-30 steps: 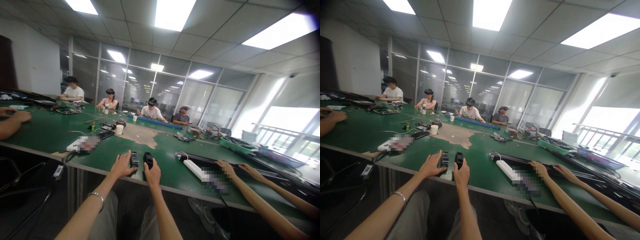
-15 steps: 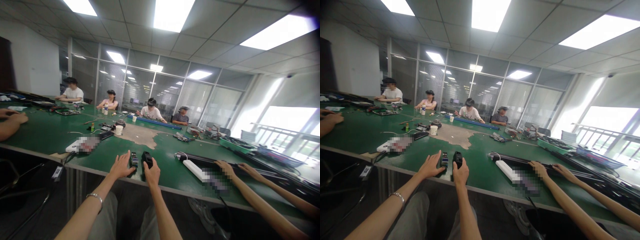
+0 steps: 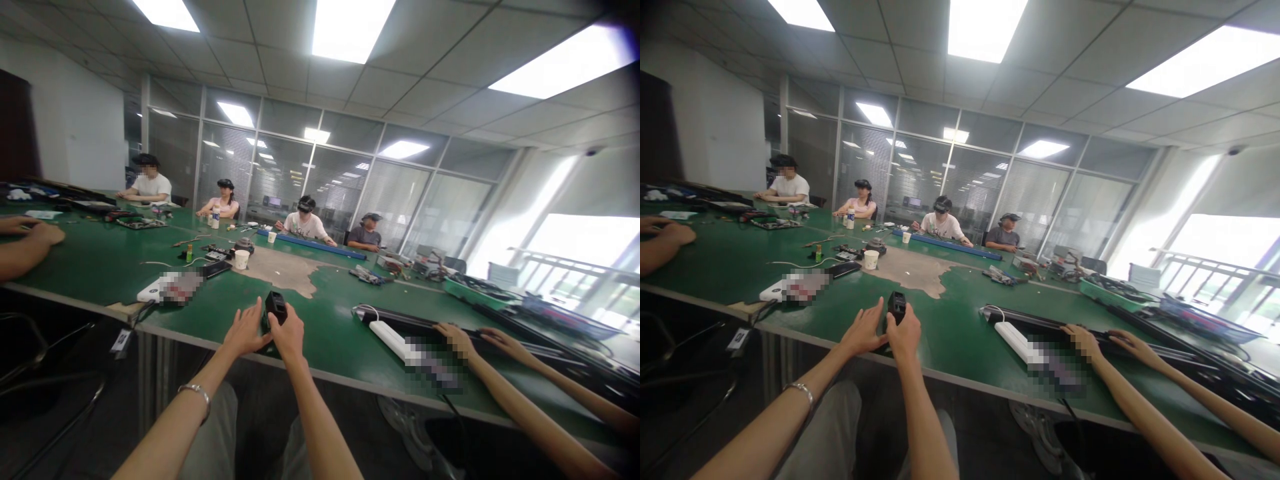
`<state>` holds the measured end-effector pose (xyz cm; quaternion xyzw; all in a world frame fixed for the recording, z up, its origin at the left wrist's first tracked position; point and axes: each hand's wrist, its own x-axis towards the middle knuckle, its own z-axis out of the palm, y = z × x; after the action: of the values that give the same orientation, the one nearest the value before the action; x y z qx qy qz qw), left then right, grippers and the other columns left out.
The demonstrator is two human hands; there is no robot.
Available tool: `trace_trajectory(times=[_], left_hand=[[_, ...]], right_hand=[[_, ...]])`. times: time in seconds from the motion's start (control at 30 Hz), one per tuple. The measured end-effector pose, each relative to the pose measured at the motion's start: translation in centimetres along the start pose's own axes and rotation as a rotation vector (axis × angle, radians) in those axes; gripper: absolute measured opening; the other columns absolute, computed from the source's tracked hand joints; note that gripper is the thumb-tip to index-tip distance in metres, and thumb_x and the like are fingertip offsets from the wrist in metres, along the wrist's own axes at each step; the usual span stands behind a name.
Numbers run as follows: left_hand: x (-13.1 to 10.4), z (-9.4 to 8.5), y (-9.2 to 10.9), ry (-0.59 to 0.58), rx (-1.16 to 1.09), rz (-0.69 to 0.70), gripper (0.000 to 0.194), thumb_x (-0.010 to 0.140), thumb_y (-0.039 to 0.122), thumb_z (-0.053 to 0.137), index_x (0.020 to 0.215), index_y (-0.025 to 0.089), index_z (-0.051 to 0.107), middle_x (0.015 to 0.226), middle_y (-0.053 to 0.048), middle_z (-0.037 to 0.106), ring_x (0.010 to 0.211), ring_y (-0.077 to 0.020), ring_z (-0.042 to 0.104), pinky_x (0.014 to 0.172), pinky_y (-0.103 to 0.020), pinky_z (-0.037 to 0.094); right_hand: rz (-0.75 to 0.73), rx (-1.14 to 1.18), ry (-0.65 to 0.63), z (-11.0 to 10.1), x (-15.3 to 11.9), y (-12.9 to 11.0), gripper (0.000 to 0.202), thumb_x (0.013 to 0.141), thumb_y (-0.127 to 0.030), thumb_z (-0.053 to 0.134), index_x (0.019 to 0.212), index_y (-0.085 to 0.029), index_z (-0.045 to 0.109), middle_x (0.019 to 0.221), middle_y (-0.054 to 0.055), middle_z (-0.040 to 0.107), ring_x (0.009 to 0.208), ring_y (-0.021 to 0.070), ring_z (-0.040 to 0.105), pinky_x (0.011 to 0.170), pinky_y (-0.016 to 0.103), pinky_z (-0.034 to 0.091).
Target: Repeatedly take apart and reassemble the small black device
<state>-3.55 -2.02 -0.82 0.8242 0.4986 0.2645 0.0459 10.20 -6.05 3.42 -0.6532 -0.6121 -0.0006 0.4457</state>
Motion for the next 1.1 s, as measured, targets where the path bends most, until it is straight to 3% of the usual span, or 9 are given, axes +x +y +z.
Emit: trace_trajectory(times=[0.3, 0.5, 0.63, 0.8, 1.1], left_hand=[[0.1, 0.1, 0.1, 0.002, -0.007, -0.016, 0.092, 0.081, 0.041, 0.046, 0.151, 0.013, -0.007, 0.15, -0.015, 0.032, 0.138, -0.0296, 0.028, 0.113, -0.052, 0.018], [0.1, 0.1, 0.2, -0.011, 0.027, -0.052, 0.092, 0.078, 0.035, 0.046, 0.151, 0.012, -0.005, 0.151, -0.015, 0.03, 0.139, -0.0295, 0.026, 0.113, -0.052, 0.017], [0.1, 0.0, 0.3, 0.0, 0.038, -0.056, 0.09, 0.079, 0.036, 0.044, 0.151, 0.012, -0.003, 0.151, -0.015, 0.031, 0.139, -0.0299, 0.025, 0.113, -0.053, 0.016], [0.1, 0.0, 0.3, 0.009, 0.035, -0.055, 0.089, 0.08, 0.043, 0.044, 0.151, 0.012, 0.0, 0.151, -0.016, 0.032, 0.139, -0.0306, 0.026, 0.113, -0.053, 0.017], [0.0, 0.0, 0.1, 0.01, 0.046, -0.028, 0.106, 0.077, 0.071, 0.045, 0.151, 0.01, 0.0, 0.153, -0.018, 0.027, 0.14, -0.0334, 0.023, 0.114, -0.053, 0.014]], right_hand=[[0.039, -0.159, -0.157, 0.4, -1.1, -0.3, 0.037, 0.079, -0.035, 0.062, 0.112, -0.017, 0.059, 0.097, 0.01, 0.069, 0.091, 0.0228, 0.065, 0.075, 0.028, 0.044], [0.0, -0.194, -0.113, 1.7, -2.3, 0.8, 0.061, 0.083, -0.038, 0.057, 0.136, -0.01, 0.044, 0.111, 0.017, 0.066, 0.104, 0.0261, 0.061, 0.084, 0.031, 0.042], [0.047, -0.203, -0.076, 2.4, -2.5, 1.2, 0.07, 0.084, -0.045, 0.055, 0.14, -0.005, 0.039, 0.11, 0.02, 0.065, 0.102, 0.0292, 0.062, 0.084, 0.034, 0.043], [0.112, -0.11, -0.068, 2.0, -2.1, 0.9, 0.054, 0.082, -0.046, 0.057, 0.127, -0.015, 0.055, 0.105, 0.014, 0.069, 0.098, 0.0273, 0.064, 0.082, 0.033, 0.045], [0.121, 0.107, 0.143, 0.5, -0.3, 2.3, 0.054, 0.084, -0.047, 0.054, 0.127, -0.014, 0.054, 0.114, 0.014, 0.066, 0.104, 0.0239, 0.062, 0.089, 0.031, 0.044]])
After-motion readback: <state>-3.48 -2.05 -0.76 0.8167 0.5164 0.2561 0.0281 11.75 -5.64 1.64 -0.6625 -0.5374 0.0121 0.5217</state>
